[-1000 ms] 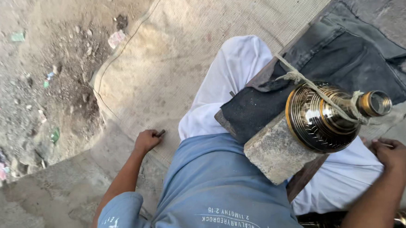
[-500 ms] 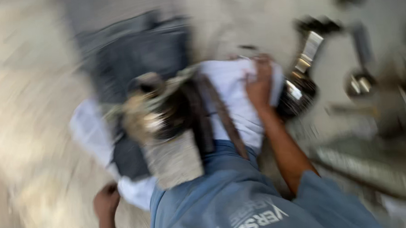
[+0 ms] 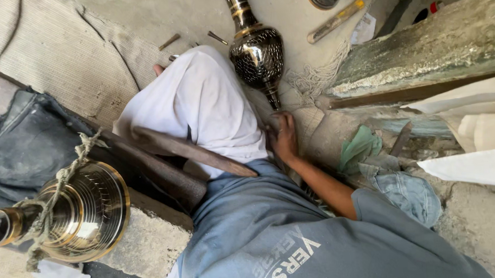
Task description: The person sits on the floor with an engraved brass vase on their lap and hammers a small punch against the vase surface using a wooden mallet, working the pattern around the body. They reposition the vase and the punch between strikes and briefly reach for another vase on the floor.
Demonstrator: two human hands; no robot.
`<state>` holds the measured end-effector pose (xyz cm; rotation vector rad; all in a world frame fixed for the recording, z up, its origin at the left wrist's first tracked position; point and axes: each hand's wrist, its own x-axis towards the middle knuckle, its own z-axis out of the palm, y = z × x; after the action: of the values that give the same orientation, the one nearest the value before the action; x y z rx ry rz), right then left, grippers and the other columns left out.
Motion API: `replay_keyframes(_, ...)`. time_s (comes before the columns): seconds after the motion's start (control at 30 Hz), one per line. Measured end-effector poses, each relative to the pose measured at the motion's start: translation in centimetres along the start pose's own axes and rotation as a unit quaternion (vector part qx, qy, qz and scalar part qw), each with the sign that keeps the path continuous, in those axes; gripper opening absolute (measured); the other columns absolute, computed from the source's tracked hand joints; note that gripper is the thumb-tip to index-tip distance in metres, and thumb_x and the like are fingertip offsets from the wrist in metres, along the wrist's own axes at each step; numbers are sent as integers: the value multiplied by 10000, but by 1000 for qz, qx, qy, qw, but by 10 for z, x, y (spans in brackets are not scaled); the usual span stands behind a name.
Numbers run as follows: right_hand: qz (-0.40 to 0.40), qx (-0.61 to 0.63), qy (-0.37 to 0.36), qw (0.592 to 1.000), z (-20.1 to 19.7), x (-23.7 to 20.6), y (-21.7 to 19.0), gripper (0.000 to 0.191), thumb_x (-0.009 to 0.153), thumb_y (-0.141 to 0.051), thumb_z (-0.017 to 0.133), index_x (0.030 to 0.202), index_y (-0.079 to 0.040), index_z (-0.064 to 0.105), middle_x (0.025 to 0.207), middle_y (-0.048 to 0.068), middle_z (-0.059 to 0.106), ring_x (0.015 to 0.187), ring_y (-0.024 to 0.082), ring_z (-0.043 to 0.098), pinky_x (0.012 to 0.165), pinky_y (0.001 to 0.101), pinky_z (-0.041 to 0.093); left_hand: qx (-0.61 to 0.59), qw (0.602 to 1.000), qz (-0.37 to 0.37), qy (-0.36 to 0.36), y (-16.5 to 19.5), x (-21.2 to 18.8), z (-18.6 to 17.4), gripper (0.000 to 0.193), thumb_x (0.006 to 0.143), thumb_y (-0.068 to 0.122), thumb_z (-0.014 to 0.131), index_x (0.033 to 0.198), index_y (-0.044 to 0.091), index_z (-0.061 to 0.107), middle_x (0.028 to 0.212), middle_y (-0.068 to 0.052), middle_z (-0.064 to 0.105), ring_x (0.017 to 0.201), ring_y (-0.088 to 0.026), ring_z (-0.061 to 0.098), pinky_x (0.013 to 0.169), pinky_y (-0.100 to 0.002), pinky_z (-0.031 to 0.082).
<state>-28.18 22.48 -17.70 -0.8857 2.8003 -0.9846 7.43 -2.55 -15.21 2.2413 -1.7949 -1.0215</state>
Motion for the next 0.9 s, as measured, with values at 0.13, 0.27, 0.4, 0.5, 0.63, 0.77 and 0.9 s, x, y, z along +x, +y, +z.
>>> replay_keyframes(0.13,51,-95,74,991,-4,38,-2,615,830,-196,809,1356,-86,510,1393,194,475,1341,418,459,1123,527,407,-8,1000,-6,11,-16,-1,-8,440,825,268,684,1237,120,730,1150,-132,752,1079,-295,707,939,-406,545)
replay_keyframes(0.27,-9,-171,55,984,-1,93,-3,1015,743,-368,927,1521,-118,325,1561,251,276,1442,470,309,1171,631,294,4,1000,-15,14,-22,3,-10,450,830,250,682,1255,105,711,1170,-138,740,1091,-292,698,946,-402,541)
replay_keyframes(0.4,15,-182,-10,983,6,142,11,1241,600,-576,907,1578,-173,258,1623,280,177,1487,487,233,1164,650,280,19,999,-32,13,0,13,-2,461,834,232,681,1272,91,692,1189,-144,729,1104,-290,690,953,-398,537)
replay_keyframes(0.5,21,-167,-3,986,14,158,35,1204,654,-692,848,1580,-166,287,1621,276,209,1488,481,260,1170,642,299,40,998,-48,7,14,19,10,469,837,219,680,1285,80,679,1204,-149,720,1114,-288,683,959,-394,534)
replay_keyframes(0.63,-2,-129,71,989,33,170,66,1074,781,-709,796,1554,-127,330,1612,255,282,1488,462,341,1203,616,339,65,994,-83,-12,21,22,32,481,842,201,678,1303,65,660,1224,-155,709,1127,-286,675,966,-390,530)
replay_keyframes(0.77,-75,-134,108,982,52,188,74,688,929,-500,740,1423,-95,484,1527,244,378,1412,434,420,1157,592,347,90,988,-115,-39,29,25,49,494,846,183,677,1321,51,642,1243,-161,697,1140,-284,666,973,-386,526)
replay_keyframes(0.9,-125,26,-68,989,81,218,45,270,1121,-266,571,1353,-132,607,1493,134,528,1410,330,537,1209,465,478,108,982,-141,-57,33,20,58,507,850,165,675,1338,36,623,1263,-168,686,1152,-281,658,980,-382,522)
